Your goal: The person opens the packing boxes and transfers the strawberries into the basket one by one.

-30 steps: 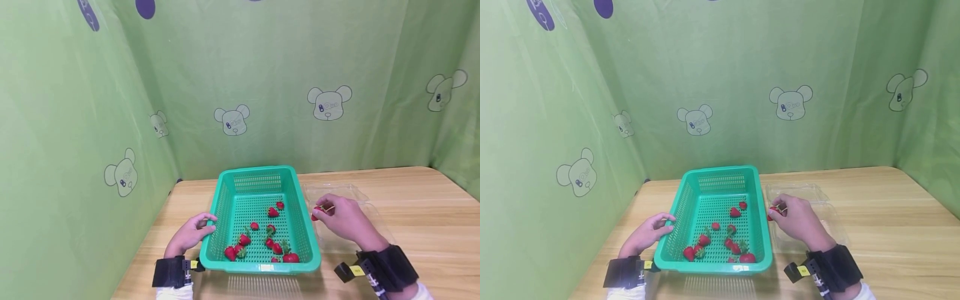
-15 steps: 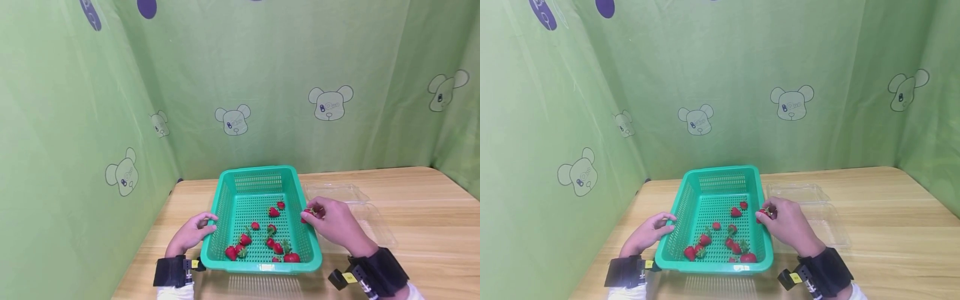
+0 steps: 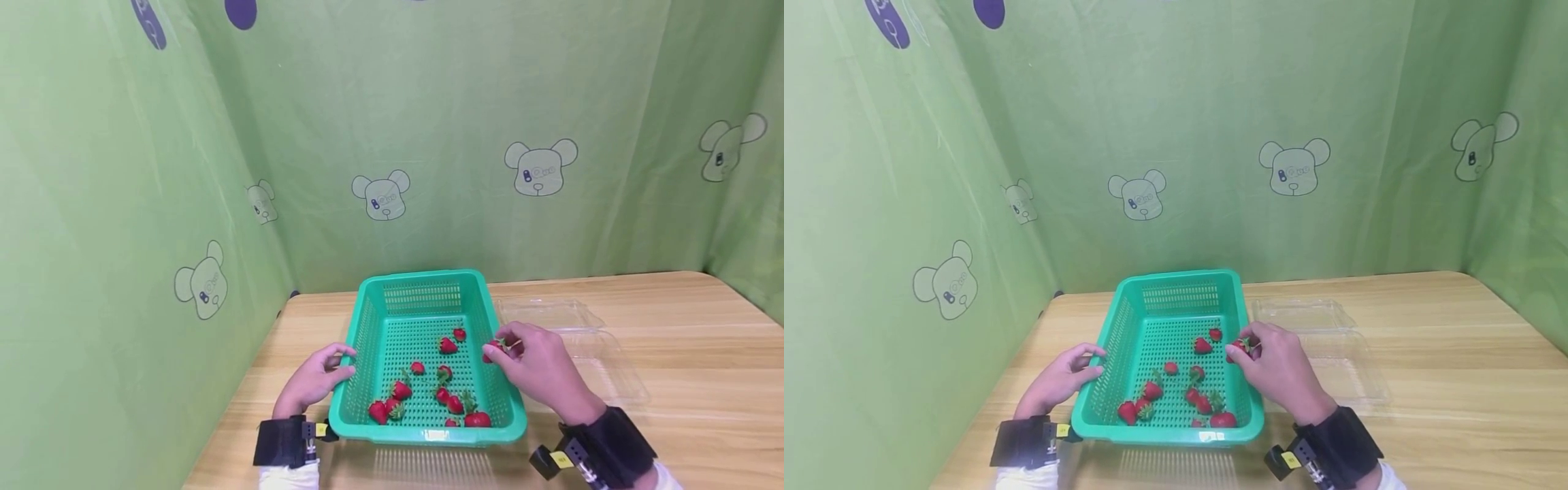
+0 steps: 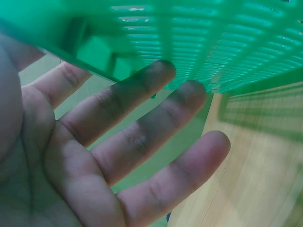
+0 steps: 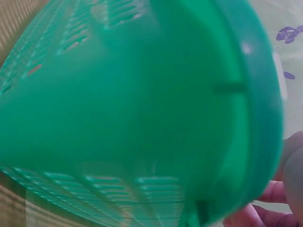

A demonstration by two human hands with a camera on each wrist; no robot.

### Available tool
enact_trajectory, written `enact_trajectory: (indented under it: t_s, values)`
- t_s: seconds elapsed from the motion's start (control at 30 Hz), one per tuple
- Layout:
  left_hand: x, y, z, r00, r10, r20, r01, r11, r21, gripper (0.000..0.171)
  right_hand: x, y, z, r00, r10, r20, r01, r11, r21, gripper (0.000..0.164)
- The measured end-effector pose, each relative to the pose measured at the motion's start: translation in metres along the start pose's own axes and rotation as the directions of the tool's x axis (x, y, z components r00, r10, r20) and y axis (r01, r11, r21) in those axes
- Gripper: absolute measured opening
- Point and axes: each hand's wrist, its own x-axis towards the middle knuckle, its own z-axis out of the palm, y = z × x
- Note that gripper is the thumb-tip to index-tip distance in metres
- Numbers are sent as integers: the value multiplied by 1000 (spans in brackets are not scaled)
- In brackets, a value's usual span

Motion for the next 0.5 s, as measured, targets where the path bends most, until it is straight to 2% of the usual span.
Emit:
enact_trajectory:
  t_s: [0.2, 0.3, 0.4, 0.5]
  values:
    - [3, 2, 1, 1000, 19, 1, -19, 1000, 1, 34, 1, 1, 0, 1000, 0, 1, 0, 1000, 8, 27]
    - [3, 2, -1, 1000, 18, -23, -19, 999, -34, 36, 0, 4, 1, 1000, -4, -5, 4, 1000, 2, 23]
    - [0, 4, -6, 995, 8, -104, -14, 998, -54, 33, -1, 9, -1, 1000, 2, -25, -2, 1000, 0, 19]
    - [-5, 9, -14, 975, 11, -223, -16, 1000, -23, 28, -3, 13, -4, 998, 4, -62, -4, 1000, 0, 12]
